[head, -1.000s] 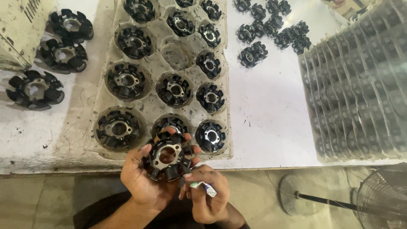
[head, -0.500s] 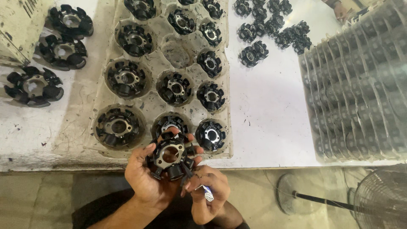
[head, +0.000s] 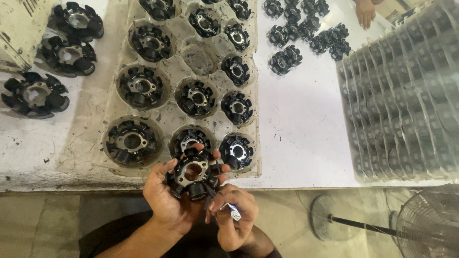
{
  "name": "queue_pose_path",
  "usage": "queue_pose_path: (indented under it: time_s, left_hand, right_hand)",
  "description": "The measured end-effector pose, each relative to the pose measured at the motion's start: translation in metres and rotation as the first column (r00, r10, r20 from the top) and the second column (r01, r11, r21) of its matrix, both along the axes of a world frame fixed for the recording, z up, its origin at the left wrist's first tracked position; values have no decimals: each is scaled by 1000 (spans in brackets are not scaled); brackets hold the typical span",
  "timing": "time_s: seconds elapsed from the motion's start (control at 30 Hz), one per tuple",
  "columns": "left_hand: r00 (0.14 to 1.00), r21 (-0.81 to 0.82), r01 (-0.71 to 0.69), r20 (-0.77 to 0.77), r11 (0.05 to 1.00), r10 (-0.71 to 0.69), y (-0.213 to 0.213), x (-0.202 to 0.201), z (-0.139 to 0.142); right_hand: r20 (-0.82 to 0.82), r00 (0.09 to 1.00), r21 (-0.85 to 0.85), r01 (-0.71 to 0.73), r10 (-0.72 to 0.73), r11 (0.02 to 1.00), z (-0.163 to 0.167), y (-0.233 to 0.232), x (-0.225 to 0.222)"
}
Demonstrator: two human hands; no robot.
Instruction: The person sits at a factory workbench and applies adhesive from a small tube to black plastic rotor components held in molded pulp trays. They pick up each component by hand, squeeze adhesive onto it, place it back into the tray, and repeat the process with the next component.
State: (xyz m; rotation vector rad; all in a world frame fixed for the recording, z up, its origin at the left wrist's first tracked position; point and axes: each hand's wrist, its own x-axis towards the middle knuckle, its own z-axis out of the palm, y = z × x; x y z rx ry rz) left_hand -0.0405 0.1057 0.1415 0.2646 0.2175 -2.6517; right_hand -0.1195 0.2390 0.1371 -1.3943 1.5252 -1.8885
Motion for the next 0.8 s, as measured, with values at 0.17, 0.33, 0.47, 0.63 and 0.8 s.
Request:
queue_pose_path:
  time_s: [0.17,0.33,0.47,0.63,0.8]
  left_hand:
    - [999,24,-9,-37,1000,10,2,-1,-4]
    - [995,-119,-92,-39,989,88,-8,-3,-3]
    - [976,-396,-212,-44,893,213,-33,1,4]
    - [974,-687,-228,-159,690,164,-50,14,16]
    - [963,-898,-251,-193,362,191,-48,22,23]
  right_hand:
    - [-102,995,28,6,-3,1000,4,-2,1]
    - [-65,998,202,16,-3,979,15,-1,-1]
    - [117,993,250,-13,-16,968,21,2,-3]
    - [248,963,100,-137,108,985,20,8,0]
    - [351,905,-34,-244,241,969,13,11,2]
